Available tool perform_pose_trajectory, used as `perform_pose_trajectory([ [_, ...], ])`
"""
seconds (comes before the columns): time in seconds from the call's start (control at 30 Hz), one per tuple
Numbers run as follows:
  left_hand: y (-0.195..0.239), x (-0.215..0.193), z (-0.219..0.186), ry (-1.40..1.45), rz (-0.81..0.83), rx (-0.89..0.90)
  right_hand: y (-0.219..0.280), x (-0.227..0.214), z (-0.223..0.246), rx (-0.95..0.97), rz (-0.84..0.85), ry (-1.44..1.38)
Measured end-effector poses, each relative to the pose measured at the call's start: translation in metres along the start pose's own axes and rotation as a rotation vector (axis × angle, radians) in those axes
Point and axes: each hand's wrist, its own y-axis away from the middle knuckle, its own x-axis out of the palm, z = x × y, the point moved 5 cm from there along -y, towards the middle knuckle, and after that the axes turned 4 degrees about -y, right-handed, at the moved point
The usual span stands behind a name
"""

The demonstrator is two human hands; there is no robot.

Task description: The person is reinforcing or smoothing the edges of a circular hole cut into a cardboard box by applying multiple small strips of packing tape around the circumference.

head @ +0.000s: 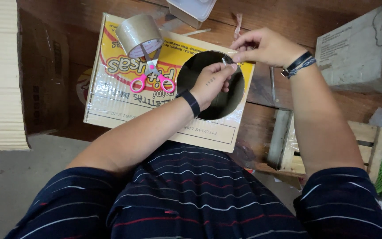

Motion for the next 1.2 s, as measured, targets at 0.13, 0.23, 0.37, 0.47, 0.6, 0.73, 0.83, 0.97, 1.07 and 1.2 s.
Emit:
perform_pose_trajectory([
  [0.13,-0.005,-0.003,0.008,-0.018,0.002,-0.005,0.010,-0.002,0.000,0.017,0.034,0.040],
  [0.23,-0.003,-0.002,0.007,-0.027,0.016,-0.011,0.009,-0.001,-0.005,-0.061,0.037,0.019],
  [0.37,-0.003,-0.001,0.006,-0.005,0.009,-0.032,-0.001,0.003,-0.010,-0.115,-0.115,-0.070],
  [0.47,-0.004,-0.002,0.007,-0.007,0.006,-0.028,-0.006,0.006,-0.013,-0.079,-0.215,-0.134],
  [0.6,-0.007,-0.003,0.008,0.021,0.001,-0.035,-0.016,0.012,-0.028,-0.036,-0.317,-0.147],
  [0.73,-0.006,-0.002,0.010,0.009,-0.008,-0.037,-0.020,0.022,-0.029,-0.045,-0.444,-0.183],
  [0.83,-0.009,-0.003,0.012,0.017,-0.012,-0.045,-0.020,0.020,-0.030,0.087,-0.491,-0.205],
  [0.97,-0.008,-0.005,0.012,-0.001,-0.004,-0.037,-0.006,0.015,-0.011,-0.012,-0.435,-0.226],
  [1.07,-0.010,-0.006,0.014,-0.001,-0.011,-0.035,0.002,0.017,-0.002,-0.185,-0.421,-0.200],
  [1.2,-0.011,-0.005,0.012,-0.006,-0.022,-0.011,-0.009,0.023,-0.031,-0.227,-0.446,-0.204],
])
